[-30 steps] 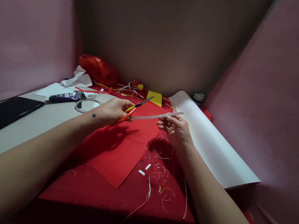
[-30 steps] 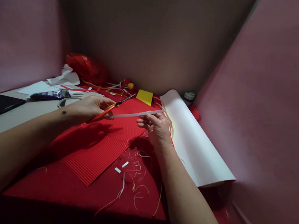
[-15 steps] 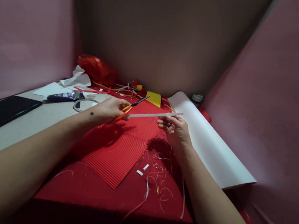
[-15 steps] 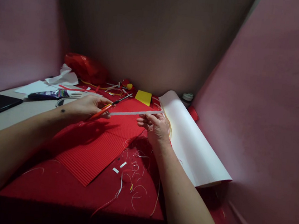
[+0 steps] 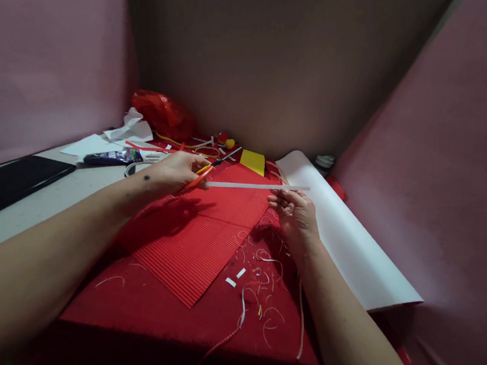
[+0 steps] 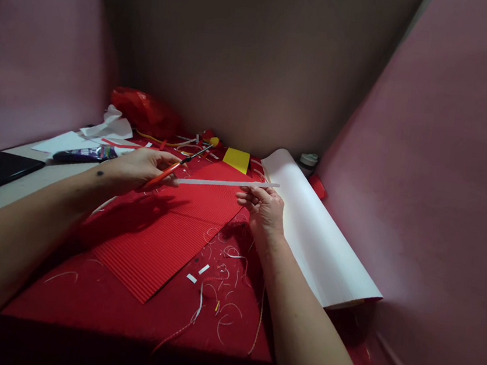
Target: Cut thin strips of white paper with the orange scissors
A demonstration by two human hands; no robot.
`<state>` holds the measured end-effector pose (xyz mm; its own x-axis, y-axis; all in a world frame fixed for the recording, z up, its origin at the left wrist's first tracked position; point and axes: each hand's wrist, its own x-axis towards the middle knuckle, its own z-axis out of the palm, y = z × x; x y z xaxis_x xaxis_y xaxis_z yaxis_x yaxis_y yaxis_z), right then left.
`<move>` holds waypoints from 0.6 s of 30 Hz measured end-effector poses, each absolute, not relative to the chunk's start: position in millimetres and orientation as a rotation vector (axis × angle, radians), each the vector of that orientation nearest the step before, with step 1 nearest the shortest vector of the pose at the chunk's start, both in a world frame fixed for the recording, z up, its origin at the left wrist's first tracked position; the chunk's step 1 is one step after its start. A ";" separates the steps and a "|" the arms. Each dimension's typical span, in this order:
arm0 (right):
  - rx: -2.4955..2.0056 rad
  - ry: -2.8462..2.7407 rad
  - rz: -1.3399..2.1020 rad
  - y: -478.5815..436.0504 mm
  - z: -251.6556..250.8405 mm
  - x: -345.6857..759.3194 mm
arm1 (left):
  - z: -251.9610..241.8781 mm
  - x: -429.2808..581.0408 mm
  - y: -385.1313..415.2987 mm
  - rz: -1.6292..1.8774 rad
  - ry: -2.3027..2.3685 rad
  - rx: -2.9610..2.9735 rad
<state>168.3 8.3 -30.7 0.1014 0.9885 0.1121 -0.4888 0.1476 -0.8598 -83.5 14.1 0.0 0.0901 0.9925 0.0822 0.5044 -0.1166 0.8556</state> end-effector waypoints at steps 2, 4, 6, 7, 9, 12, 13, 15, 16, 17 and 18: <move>-0.764 -0.825 1.261 9.6 -31.0 169.5 | 1.0 -84.4 14.2 0.934 1.500 1.687; -0.764 -0.812 1.254 11.6 -31.5 171.3 | 2.8 -85.4 13.6 0.936 1.516 1.679; -0.773 -0.785 1.243 13.9 -31.7 173.7 | 5.6 -86.8 12.4 0.931 1.531 1.691; -0.778 -0.771 1.239 15.1 -31.7 175.0 | 7.3 -87.8 11.7 0.925 1.540 1.704; -0.785 -0.746 1.232 17.3 -31.2 177.7 | 10.9 -90.1 10.4 0.907 1.564 1.727; -0.791 -0.718 1.212 19.8 -29.8 181.6 | 15.5 -94.3 9.5 0.884 1.608 1.731; -0.793 -0.707 1.201 20.4 -29.3 182.8 | 16.5 -95.5 9.4 0.883 1.622 1.723; -0.800 -0.690 1.183 21.1 -28.8 184.7 | 17.4 -97.5 9.6 0.882 1.648 1.701; -0.803 -0.686 1.177 21.4 -28.8 185.5 | 17.3 -98.2 9.8 0.884 1.654 1.692; -0.803 -0.686 1.176 21.5 -28.9 186.2 | 16.9 -98.7 10.1 0.897 1.651 1.685; -0.804 -0.689 1.175 21.7 -29.0 186.9 | 16.2 -99.0 10.4 0.919 1.641 1.677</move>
<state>186.9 21.7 -29.0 0.2506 0.9666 0.0536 -0.5191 0.1810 -0.8353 -99.0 10.4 16.2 -0.0101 0.9981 0.0604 0.5732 -0.0437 0.8183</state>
